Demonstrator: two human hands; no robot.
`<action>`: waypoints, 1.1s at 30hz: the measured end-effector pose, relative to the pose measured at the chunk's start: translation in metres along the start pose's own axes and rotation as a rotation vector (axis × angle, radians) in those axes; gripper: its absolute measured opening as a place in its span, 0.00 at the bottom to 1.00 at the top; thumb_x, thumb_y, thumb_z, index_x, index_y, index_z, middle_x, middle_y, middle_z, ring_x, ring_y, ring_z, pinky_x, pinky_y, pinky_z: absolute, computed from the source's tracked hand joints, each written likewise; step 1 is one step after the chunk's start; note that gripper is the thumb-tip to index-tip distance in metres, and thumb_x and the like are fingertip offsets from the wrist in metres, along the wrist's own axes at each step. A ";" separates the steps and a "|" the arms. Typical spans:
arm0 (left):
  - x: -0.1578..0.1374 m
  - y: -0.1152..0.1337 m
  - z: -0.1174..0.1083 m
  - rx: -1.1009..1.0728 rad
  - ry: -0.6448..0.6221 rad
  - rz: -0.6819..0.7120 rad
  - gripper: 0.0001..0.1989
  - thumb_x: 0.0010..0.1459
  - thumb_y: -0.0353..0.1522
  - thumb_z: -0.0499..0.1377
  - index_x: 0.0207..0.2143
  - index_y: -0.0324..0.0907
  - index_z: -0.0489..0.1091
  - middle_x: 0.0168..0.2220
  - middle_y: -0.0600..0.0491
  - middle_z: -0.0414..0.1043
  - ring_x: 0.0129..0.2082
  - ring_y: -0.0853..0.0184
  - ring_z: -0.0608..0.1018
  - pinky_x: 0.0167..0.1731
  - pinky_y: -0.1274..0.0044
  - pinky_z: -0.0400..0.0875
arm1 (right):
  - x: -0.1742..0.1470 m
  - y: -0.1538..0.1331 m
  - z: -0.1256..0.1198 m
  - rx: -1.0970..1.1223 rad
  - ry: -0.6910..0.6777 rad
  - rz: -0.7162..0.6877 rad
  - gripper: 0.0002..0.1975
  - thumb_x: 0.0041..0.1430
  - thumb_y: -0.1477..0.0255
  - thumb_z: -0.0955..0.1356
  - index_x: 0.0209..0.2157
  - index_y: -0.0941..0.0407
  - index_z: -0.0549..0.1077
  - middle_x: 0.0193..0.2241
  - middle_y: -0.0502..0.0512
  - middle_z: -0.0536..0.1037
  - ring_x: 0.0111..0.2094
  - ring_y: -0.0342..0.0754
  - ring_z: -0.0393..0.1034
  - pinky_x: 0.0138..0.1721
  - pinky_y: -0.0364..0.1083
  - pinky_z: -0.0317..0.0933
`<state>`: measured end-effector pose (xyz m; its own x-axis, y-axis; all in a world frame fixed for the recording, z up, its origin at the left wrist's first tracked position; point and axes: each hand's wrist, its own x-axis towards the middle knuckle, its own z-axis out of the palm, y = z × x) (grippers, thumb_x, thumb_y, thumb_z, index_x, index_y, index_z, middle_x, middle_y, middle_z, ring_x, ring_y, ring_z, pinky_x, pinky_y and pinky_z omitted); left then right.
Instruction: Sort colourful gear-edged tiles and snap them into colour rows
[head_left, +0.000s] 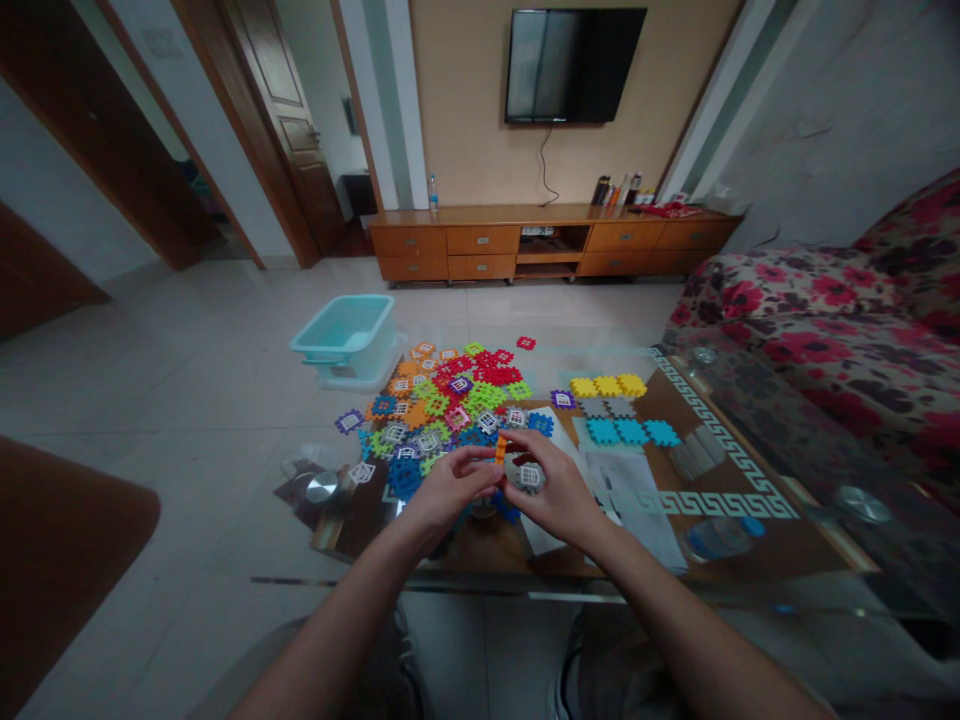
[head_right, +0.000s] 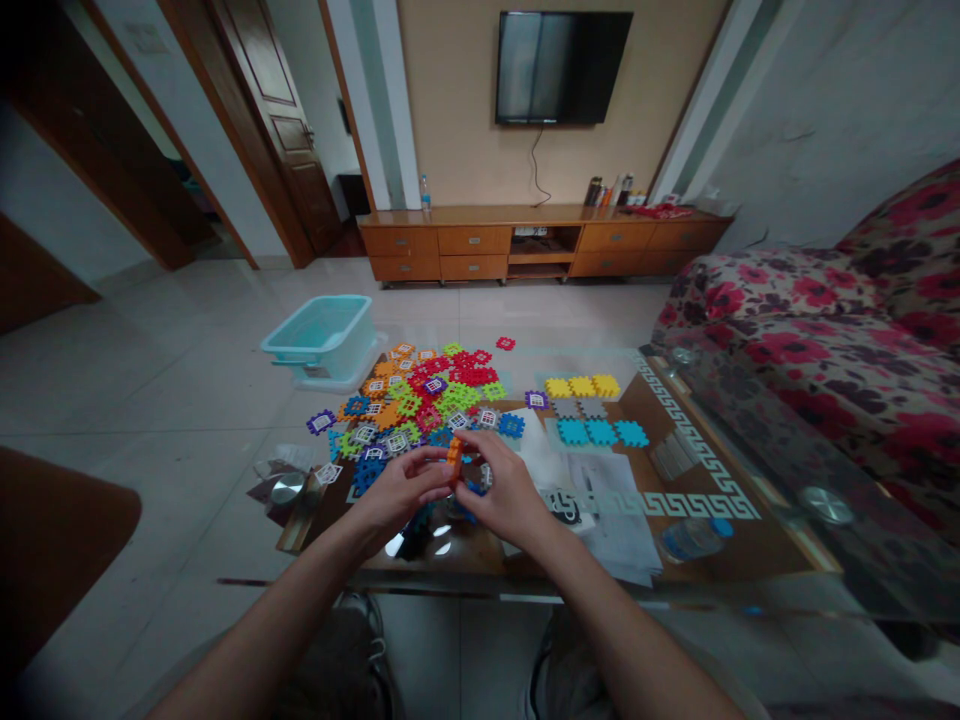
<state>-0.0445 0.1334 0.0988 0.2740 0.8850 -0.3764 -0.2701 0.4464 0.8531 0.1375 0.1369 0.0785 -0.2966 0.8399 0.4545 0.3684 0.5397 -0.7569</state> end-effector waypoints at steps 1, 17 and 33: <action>0.000 0.000 0.000 -0.001 0.000 -0.001 0.28 0.40 0.38 0.76 0.42 0.37 0.73 0.36 0.47 0.79 0.36 0.68 0.80 0.41 0.76 0.72 | 0.000 0.000 0.000 -0.001 -0.001 0.000 0.32 0.51 0.80 0.70 0.58 0.50 0.67 0.51 0.57 0.73 0.49 0.52 0.72 0.48 0.53 0.71; 0.000 -0.002 -0.001 0.005 0.026 -0.011 0.30 0.37 0.38 0.76 0.41 0.39 0.70 0.34 0.49 0.78 0.32 0.68 0.79 0.37 0.76 0.70 | -0.001 -0.002 0.001 -0.007 -0.021 0.011 0.34 0.50 0.78 0.71 0.59 0.50 0.65 0.51 0.58 0.73 0.49 0.52 0.71 0.48 0.53 0.70; -0.002 -0.001 0.002 -0.005 -0.003 -0.020 0.29 0.38 0.38 0.76 0.40 0.40 0.69 0.36 0.48 0.77 0.34 0.67 0.78 0.39 0.75 0.70 | 0.000 -0.004 0.000 -0.102 0.002 0.009 0.29 0.48 0.77 0.71 0.53 0.51 0.68 0.47 0.57 0.75 0.48 0.54 0.71 0.49 0.54 0.67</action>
<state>-0.0433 0.1310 0.0992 0.2817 0.8757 -0.3923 -0.2693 0.4645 0.8436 0.1363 0.1347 0.0814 -0.2909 0.8447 0.4493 0.4586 0.5353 -0.7093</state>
